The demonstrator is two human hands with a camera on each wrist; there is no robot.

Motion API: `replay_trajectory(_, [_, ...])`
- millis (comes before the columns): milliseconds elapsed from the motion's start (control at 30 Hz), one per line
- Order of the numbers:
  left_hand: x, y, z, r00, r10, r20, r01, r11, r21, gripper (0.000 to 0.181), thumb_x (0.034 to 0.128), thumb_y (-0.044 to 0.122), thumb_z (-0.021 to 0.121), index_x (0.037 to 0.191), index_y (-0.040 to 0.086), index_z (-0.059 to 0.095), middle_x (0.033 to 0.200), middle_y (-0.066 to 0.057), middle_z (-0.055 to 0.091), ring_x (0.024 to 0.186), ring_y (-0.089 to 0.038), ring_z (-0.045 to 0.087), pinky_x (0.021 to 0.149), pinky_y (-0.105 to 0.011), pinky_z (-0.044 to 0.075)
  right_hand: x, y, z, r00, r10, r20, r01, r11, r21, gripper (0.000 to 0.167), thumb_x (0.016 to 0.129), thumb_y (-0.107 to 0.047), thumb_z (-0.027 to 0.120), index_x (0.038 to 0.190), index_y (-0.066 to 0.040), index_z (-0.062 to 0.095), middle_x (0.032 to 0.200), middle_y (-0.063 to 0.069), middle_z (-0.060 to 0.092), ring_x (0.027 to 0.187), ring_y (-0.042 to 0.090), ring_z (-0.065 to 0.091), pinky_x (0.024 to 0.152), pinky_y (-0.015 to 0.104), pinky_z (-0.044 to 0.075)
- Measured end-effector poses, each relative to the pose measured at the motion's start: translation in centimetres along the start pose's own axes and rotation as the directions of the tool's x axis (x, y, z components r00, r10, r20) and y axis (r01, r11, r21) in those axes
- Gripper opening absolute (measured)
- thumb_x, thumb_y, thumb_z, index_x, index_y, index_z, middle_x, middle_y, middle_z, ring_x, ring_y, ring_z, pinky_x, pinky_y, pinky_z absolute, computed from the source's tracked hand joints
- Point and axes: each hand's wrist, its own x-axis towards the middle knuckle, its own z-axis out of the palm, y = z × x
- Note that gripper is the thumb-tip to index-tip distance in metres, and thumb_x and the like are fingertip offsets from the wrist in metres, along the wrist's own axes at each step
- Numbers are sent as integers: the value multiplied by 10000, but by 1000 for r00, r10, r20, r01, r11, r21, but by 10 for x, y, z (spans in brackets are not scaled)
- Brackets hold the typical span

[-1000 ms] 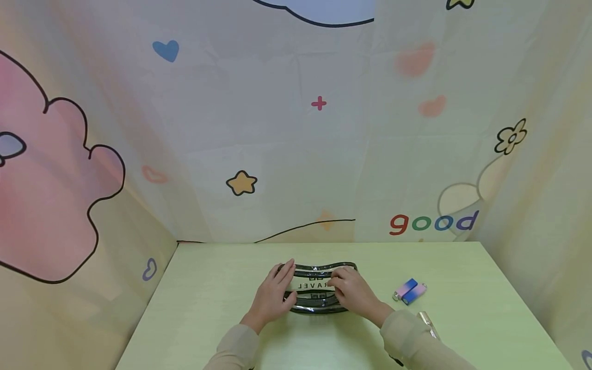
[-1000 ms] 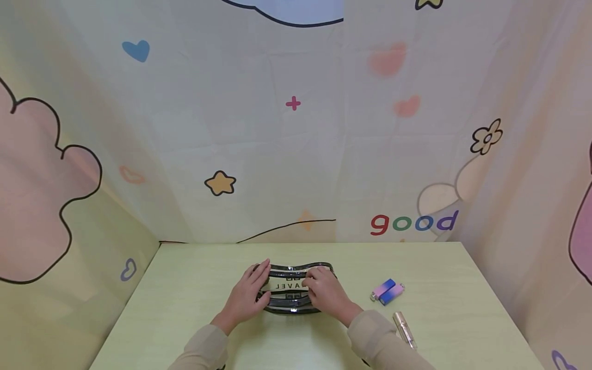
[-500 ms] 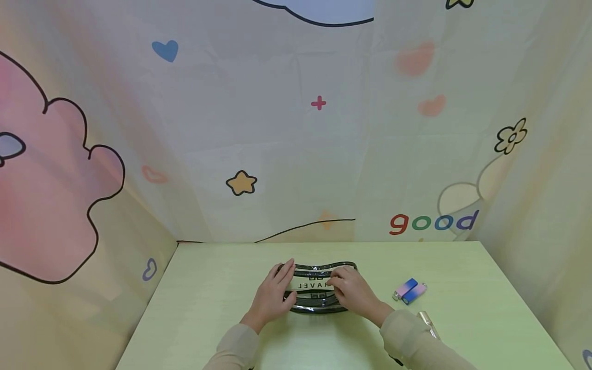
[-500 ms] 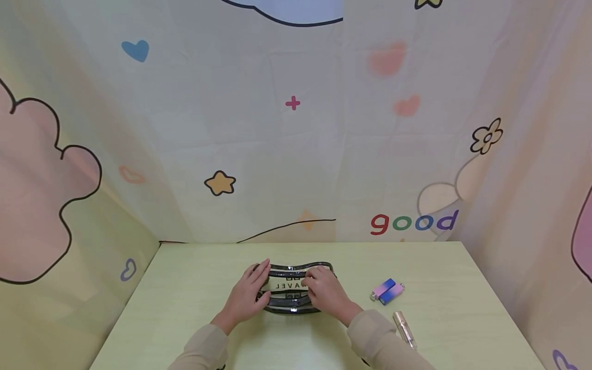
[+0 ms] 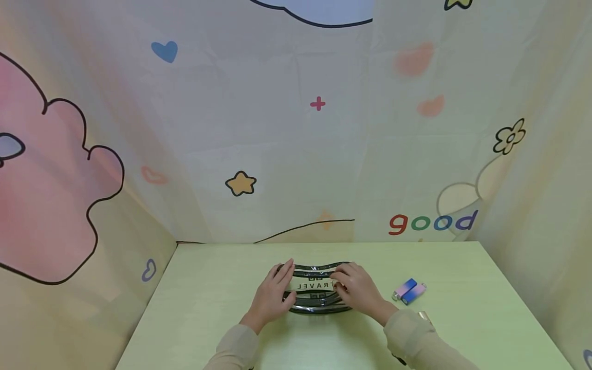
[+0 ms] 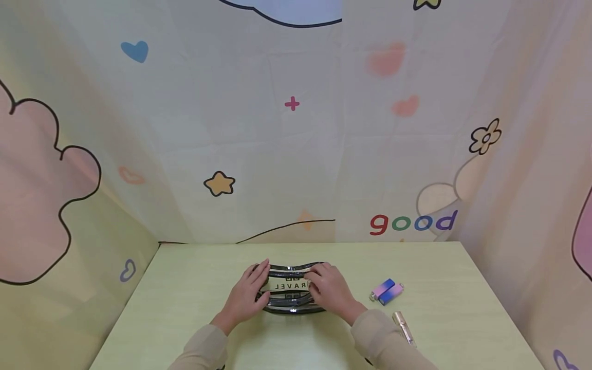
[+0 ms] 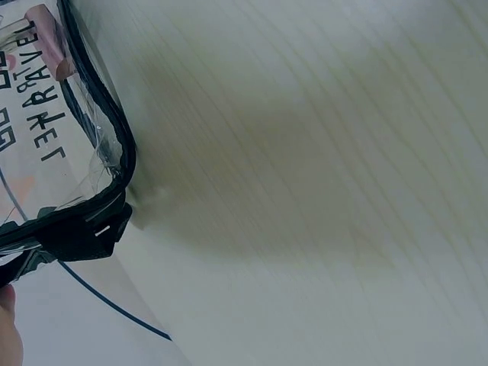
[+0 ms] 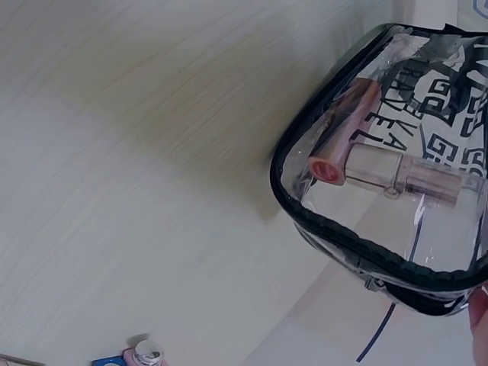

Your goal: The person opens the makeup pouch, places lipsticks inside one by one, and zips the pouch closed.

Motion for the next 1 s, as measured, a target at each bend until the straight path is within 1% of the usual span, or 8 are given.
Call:
replay_trajectory(67, [0,0,0,1000,-3,7,3,1000,3,598,824,303,508,1361,91,352,1449,29,278,1279,-243,325,1022,-361,332,-1,1,-3,1000,20,1,-20,1000,8,146,680,-86,680,820,-126,668,843,2,612,796,158,547,701,319,468])
replay_trajectory(233, [0,0,0,1000,-10,17,10,1000,3,605,823,301,513,1368,100,341,1453,36,268,1282,-239,319,1026,-360,327,-3,8,-7,999,48,-15,-48,999,-9,164,682,-81,669,842,-117,668,848,14,615,797,170,549,700,329,471])
replay_trajectory(433, [0,0,2,1000,-18,23,18,1000,0,609,823,297,509,1374,112,329,1455,43,263,1285,-236,314,1029,-360,324,-8,17,-9,997,49,-62,-50,999,-18,183,671,-58,661,850,-94,673,835,39,621,771,191,554,664,335,476])
replay_trajectory(533, [0,-1,2,1000,-16,20,16,1000,0,610,824,299,507,1376,113,326,1455,43,264,1282,-243,320,1027,-362,326,-11,22,-11,995,61,-77,-63,998,-20,189,672,-46,655,857,-83,674,832,47,620,759,193,549,656,335,474])
replay_trajectory(700, [-1,-1,3,1000,-7,4,7,1000,-13,616,816,281,530,1372,104,332,1451,32,274,1269,-269,337,1018,-374,336,-16,30,-17,989,109,-97,-110,994,-7,202,686,-26,634,883,-58,667,847,74,620,762,214,549,660,352,475])
replay_trajectory(800, [-1,-1,3,1000,-7,3,7,1000,-15,622,813,273,540,1374,107,328,1452,33,271,1276,-259,326,1020,-374,334,-19,35,-20,985,140,-101,-142,990,-14,218,688,-17,630,901,-54,661,864,87,621,778,229,555,676,367,478])
replay_trajectory(1000, [0,-2,4,1000,-11,3,11,1000,-18,617,814,276,536,1373,109,332,1454,41,266,1281,-248,318,1021,-370,333,-30,48,-24,973,216,-87,-219,975,-32,240,703,-19,610,936,-56,656,898,96,616,804,238,552,690,376,483])
